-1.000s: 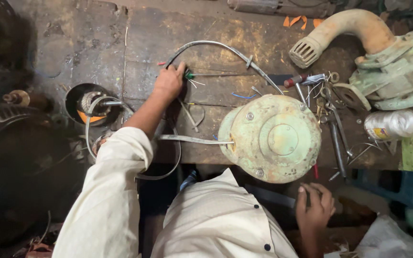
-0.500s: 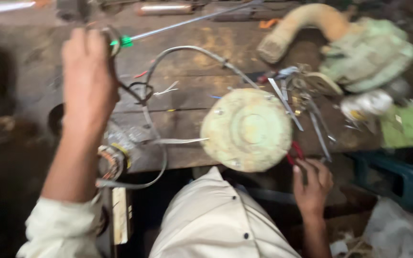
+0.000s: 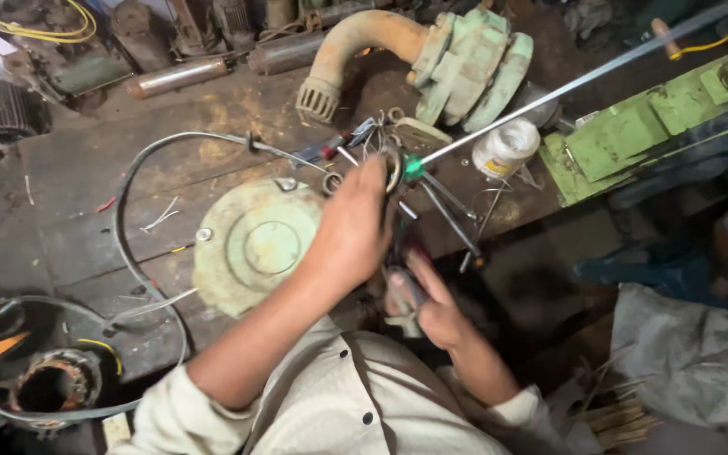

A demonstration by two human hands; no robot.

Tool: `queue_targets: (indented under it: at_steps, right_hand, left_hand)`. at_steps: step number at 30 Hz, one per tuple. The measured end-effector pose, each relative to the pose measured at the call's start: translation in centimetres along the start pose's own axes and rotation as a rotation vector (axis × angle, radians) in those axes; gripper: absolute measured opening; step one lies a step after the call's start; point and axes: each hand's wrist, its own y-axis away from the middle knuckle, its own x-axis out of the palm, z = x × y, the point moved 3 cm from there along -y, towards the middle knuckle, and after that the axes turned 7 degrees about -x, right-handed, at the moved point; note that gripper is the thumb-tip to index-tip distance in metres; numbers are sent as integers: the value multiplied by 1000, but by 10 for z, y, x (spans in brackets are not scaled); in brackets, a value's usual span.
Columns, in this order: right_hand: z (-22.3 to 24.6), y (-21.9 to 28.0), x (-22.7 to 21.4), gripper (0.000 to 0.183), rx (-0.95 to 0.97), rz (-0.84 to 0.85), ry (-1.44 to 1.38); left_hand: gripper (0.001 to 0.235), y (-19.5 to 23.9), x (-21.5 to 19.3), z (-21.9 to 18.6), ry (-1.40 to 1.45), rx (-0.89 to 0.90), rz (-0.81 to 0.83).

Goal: The person uses a wrench to tighten bolts on a circular metal motor housing. They then use a hammer to tap the wrench and the housing, likely to loosen or seat the bolts. The person continues to adjust the bolts and reposition the housing on the workbench.

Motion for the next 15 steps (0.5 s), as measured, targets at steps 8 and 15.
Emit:
queue_targets:
  at_steps: [8, 15]
  right_hand:
    - [-83, 7, -149, 42, 14, -92, 360]
    - [-124, -37, -214, 43, 51, -115, 314]
  left_hand:
    - [34, 44, 221, 161, 635, -843, 100]
    - [46, 13, 290, 207, 764, -868, 54]
